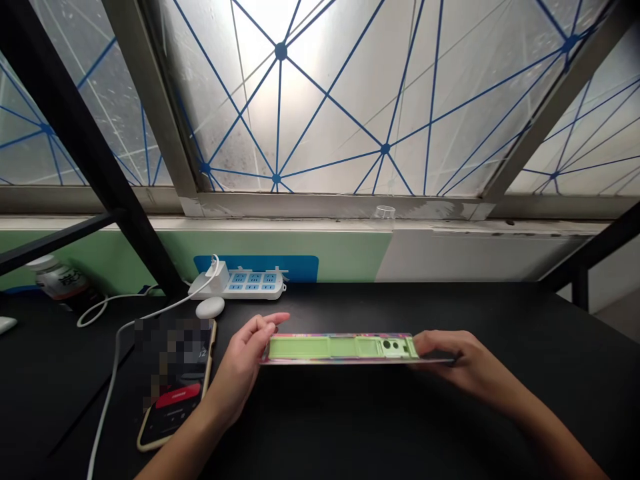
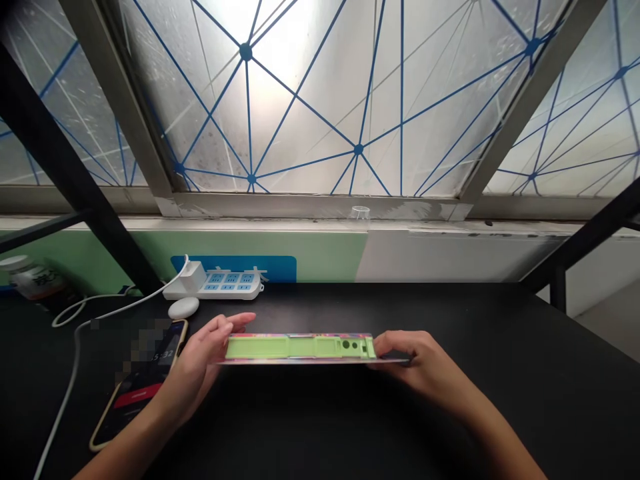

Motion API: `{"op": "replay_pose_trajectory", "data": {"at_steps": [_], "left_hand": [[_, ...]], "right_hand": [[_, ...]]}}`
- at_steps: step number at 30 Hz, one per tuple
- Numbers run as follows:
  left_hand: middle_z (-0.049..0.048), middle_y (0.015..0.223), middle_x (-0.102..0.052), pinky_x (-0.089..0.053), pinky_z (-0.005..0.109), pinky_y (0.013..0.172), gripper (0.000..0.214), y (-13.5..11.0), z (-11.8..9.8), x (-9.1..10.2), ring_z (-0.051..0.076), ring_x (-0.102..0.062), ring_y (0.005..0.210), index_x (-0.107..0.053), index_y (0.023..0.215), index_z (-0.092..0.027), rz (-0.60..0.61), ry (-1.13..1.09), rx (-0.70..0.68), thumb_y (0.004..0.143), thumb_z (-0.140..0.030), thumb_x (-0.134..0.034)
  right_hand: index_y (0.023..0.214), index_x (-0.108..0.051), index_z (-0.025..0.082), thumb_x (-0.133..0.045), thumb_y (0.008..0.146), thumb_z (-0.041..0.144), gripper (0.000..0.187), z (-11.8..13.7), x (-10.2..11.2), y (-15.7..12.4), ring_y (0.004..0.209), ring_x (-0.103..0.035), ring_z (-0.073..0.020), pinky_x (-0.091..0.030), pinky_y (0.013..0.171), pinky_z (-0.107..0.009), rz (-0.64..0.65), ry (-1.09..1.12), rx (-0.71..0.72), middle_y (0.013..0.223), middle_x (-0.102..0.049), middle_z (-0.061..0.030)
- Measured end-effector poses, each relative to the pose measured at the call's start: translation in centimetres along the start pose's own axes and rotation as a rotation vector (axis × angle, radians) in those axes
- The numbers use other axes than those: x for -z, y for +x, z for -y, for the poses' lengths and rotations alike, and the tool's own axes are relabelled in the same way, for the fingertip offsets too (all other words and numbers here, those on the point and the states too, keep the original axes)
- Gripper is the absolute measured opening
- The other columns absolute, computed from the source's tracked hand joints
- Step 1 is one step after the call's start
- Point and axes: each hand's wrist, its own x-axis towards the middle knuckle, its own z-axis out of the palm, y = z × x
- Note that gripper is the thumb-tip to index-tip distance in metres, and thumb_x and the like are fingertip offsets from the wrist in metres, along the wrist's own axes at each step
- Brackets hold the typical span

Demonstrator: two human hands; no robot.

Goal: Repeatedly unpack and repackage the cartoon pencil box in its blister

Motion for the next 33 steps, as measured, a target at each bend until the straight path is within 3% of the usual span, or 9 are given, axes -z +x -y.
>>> {"op": "replay_pose_trajectory", "data": {"at_steps": [3,7,10,16,21,24,27,30,33], "left_hand": [[0.0088,0.148,-0.051,-0.04,0.045,0.108,0.028,0.1,-0.2,0.9,0.03,-0.048,0.134,-0.058,0.104,-0.024,0.213,0.233,0.061,0.087,-0.045,-0.067],[0.0077,0.163,-0.027,-0.035,0.044,0.114,0.072,-0.2,-0.3,1.3,0.031,-0.04,0.141,-0.045,0.14,-0.031,0.48,0.601,0.097,0.076,-0.036,-0.078],[0.0077,0.162,-0.026,-0.029,0.044,0.118,0.08,-0.5,-0.1,0.8,0.032,-0.035,0.144,-0.046,0.142,-0.029,0.504,0.839,0.017,0.069,-0.022,-0.077],[0.0074,0.146,-0.044,-0.038,0.039,0.114,0.078,-0.7,0.8,0.2,0.026,-0.049,0.133,-0.048,0.141,-0.029,0.528,0.999,-0.234,0.068,-0.015,-0.07],[0.0086,0.142,-0.047,-0.017,0.063,0.118,0.088,-0.7,1.4,0.2,0.031,-0.043,0.136,-0.041,0.146,-0.035,0.459,1.239,-0.594,0.068,-0.006,-0.068],[0.01,0.144,-0.046,-0.015,0.065,0.118,0.086,-0.8,1.4,0.0,0.031,-0.04,0.137,-0.04,0.147,-0.034,0.395,1.335,-0.742,0.071,-0.002,-0.067],[0.0125,0.154,-0.036,-0.015,0.066,0.118,0.089,-0.7,1.3,0.1,0.035,-0.03,0.144,-0.033,0.15,-0.031,0.339,1.341,-0.758,0.075,-0.02,-0.079],[0.0162,0.163,-0.018,-0.017,0.068,0.116,0.097,-0.3,1.5,0.3,0.04,-0.017,0.149,-0.024,0.153,-0.028,0.182,1.289,-0.715,0.076,-0.044,-0.081],[0.0168,0.156,-0.035,-0.022,0.065,0.115,0.093,0.1,1.8,0.5,0.035,-0.036,0.142,-0.017,0.155,-0.028,0.018,1.216,-0.711,0.083,-0.041,-0.075]], "right_hand": [[0.103,-0.077,0.024,-0.07,0.086,0.044,0.027,0.2,0.6,-0.3,0.103,-0.07,-0.0296,-0.055,0.09,-0.035,0.133,0.007,-0.037,0.114,-0.074,-0.0074],[0.135,-0.062,0.03,-0.081,0.071,0.052,0.07,-1.8,0.4,-0.7,0.132,-0.052,-0.0371,-0.044,0.109,-0.047,0.238,-0.044,-0.047,0.146,-0.055,-0.009],[0.139,-0.058,0.03,-0.084,0.065,0.057,0.083,-3.1,-0.3,-0.8,0.138,-0.043,-0.0394,-0.038,0.113,-0.052,0.265,-0.068,-0.077,0.153,-0.046,-0.0107],[0.142,-0.051,0.023,-0.074,0.077,0.056,0.077,-2.6,-1.9,0.3,0.132,-0.051,-0.0346,-0.041,0.111,-0.048,0.113,-0.034,-0.097,0.146,-0.051,-0.0149],[0.145,-0.042,0.024,-0.077,0.072,0.058,0.087,-2.7,-3.0,1.5,0.141,-0.037,-0.0375,-0.034,0.115,-0.053,-0.035,-0.056,-0.088,0.154,-0.036,-0.0164],[0.14,-0.047,0.025,-0.08,0.069,0.058,0.085,-2.5,-3.0,1.9,0.133,-0.046,-0.0364,-0.043,0.109,-0.05,-0.128,-0.03,-0.083,0.146,-0.041,-0.0143],[0.131,-0.055,0.027,-0.084,0.063,0.057,0.08,-2.0,-2.8,1.6,0.123,-0.054,-0.0346,-0.051,0.101,-0.043,-0.214,-0.049,-0.061,0.133,-0.046,-0.0108],[0.136,-0.051,0.028,-0.084,0.064,0.056,0.084,-1.6,-2.7,1.0,0.122,-0.054,-0.033,-0.052,0.1,-0.041,-0.276,-0.135,0.01,0.129,-0.045,-0.0088],[0.139,-0.045,0.028,-0.081,0.072,0.053,0.08,-1.4,-2.6,0.5,0.116,-0.056,-0.0298,-0.052,0.098,-0.04,-0.332,-0.256,0.118,0.124,-0.047,-0.0087]]}}
